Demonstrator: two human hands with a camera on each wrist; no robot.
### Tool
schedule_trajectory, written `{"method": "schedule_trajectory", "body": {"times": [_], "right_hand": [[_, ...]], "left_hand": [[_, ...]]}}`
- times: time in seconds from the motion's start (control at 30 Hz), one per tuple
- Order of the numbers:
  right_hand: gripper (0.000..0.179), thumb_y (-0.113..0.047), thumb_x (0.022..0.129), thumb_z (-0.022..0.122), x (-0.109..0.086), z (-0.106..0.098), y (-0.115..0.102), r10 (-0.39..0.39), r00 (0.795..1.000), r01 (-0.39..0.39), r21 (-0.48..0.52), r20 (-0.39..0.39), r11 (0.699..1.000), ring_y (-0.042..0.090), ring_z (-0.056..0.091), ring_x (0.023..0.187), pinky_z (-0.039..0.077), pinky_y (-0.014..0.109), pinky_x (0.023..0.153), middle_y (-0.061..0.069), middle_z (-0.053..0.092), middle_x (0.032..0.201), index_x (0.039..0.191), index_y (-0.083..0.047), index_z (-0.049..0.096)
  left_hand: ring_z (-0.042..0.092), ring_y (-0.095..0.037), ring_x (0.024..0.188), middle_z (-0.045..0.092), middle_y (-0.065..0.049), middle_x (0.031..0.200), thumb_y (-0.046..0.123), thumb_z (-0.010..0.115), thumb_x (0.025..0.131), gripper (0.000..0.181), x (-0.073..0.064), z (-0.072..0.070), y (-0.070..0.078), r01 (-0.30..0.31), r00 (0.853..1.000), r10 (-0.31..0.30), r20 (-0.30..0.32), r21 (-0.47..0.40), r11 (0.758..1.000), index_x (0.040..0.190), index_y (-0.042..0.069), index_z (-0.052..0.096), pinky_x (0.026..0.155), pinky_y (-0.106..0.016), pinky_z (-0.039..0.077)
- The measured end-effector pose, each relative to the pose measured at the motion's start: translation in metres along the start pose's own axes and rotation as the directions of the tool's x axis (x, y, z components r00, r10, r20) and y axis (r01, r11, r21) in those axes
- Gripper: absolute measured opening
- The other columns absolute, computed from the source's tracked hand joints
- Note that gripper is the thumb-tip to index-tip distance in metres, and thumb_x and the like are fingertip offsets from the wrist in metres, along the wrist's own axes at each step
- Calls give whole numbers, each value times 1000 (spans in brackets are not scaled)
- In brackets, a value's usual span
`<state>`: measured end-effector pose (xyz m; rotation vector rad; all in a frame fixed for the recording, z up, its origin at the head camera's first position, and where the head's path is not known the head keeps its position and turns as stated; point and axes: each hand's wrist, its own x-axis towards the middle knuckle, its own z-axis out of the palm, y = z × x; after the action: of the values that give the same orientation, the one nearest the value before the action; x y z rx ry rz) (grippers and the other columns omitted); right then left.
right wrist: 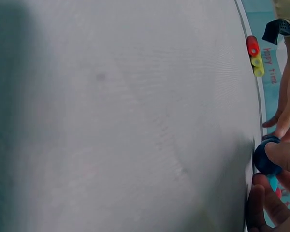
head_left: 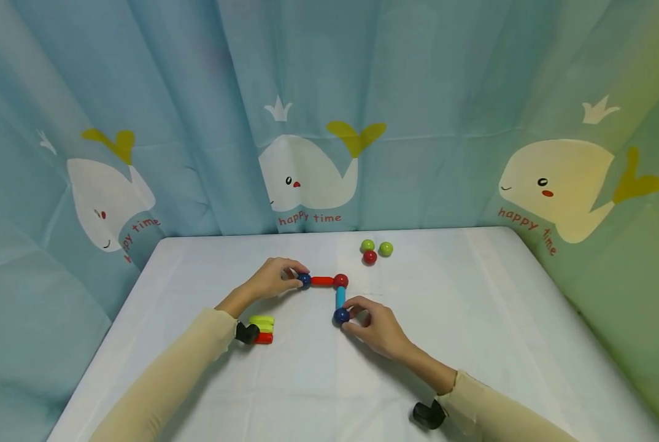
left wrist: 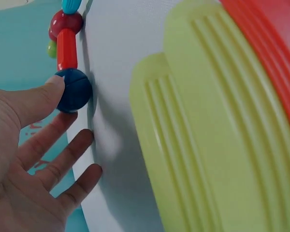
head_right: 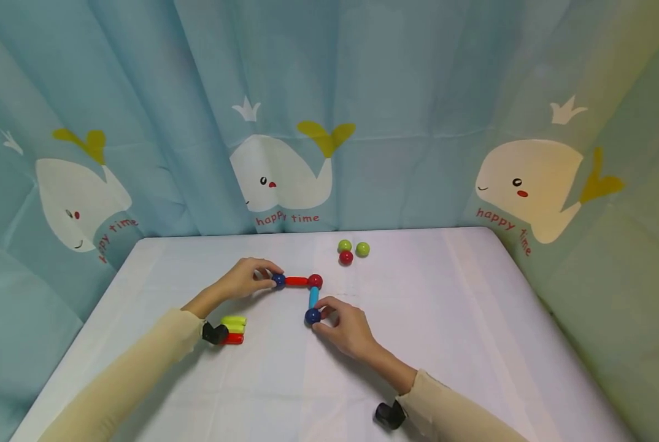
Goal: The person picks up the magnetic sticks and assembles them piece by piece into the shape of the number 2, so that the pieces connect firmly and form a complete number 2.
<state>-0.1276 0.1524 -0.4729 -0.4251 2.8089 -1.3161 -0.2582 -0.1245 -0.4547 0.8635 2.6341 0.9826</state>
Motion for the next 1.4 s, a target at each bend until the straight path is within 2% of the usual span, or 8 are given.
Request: {"method": "schedule_trajectory", "body": {"times": [0.1, 0.23, 0.4, 0.57, 0.77, 1.1, 1.3, 1.4], "right_hand": [[31, -11, 90, 79, 1, 0, 1, -2, 1000, 2, 2, 4, 1000, 17, 54, 76, 47, 25, 66, -1, 70, 99, 119, -15, 69], [32, -11, 90, 80, 4, -1, 3, -4, 1000, 4, 2, 10, 1000, 17, 55, 76, 48, 25, 67, -1, 70, 100, 120, -15, 69], [31, -9, 89, 80, 7, -4, 7, -9, 1000, 9, -6, -13, 1000, 15, 53, 74, 47, 25, 66, -2, 71, 99, 118, -14, 70], [31, -8, 89, 79, 8, -9, 11, -28, 999, 28, -9, -17, 1000, 14, 53, 72, 47, 25, 65, 0, 71, 100, 118, -12, 69], [30, -9, 90, 78, 10, -8, 13, -48, 999, 48, -6, 0, 999, 15, 52, 72, 46, 25, 65, 0, 71, 100, 119, -11, 69], [31, -9, 90, 79, 11, -8, 11, -24, 1000, 25, -16, 11, 1000, 14, 53, 71, 46, 24, 64, -1, 71, 101, 119, -11, 69], [30, -9, 90, 79, 11, -9, 10, -23, 1000, 23, -11, 19, 1000, 13, 52, 69, 46, 24, 63, -1, 71, 102, 118, -11, 69], [28, -7, 90, 78, 11, -9, 9, -28, 999, 28, 0, 25, 1000, 13, 52, 68, 45, 24, 60, 2, 71, 103, 117, -10, 69]], "left_hand": [[64, -23, 102, 72, -5, 120, 13, 74, 96, 35, -10, -6, -3, -7, 1000, 7, -4, 13, 1000, 131, 11, 70, 93, -44, 51], [64, -21, 98, 73, -6, 117, 14, 75, 95, 34, -35, -18, -8, 1, 1000, -1, -1, 30, 1000, 129, 11, 71, 87, -42, 54], [62, -16, 87, 74, -2, 107, 17, 78, 93, 29, -69, -30, -15, 5, 998, -8, 65, 43, 999, 120, 9, 75, 76, -31, 53], [61, -14, 80, 74, 1, 103, 21, 79, 92, 24, -85, -31, -21, -24, 994, 20, 110, 38, 999, 113, 8, 77, 69, -27, 51], [60, -12, 79, 73, 2, 101, 20, 82, 89, 20, -91, -27, -25, -52, 993, 46, 108, 53, 997, 106, 9, 80, 72, -26, 52], [58, -10, 80, 70, 9, 93, 16, 82, 89, 7, -91, -26, -23, -51, 992, 44, 114, 53, 997, 95, 15, 82, 73, -27, 52], [59, -10, 83, 72, 11, 92, 17, 81, 90, 5, -87, -22, -19, -41, 993, 30, 115, 95, 995, 95, 16, 80, 79, -30, 53], [60, -9, 83, 73, 11, 92, 17, 80, 91, 6, -81, -18, -13, -14, 994, 3, 106, 105, 994, 96, 16, 80, 80, -31, 53]]}}
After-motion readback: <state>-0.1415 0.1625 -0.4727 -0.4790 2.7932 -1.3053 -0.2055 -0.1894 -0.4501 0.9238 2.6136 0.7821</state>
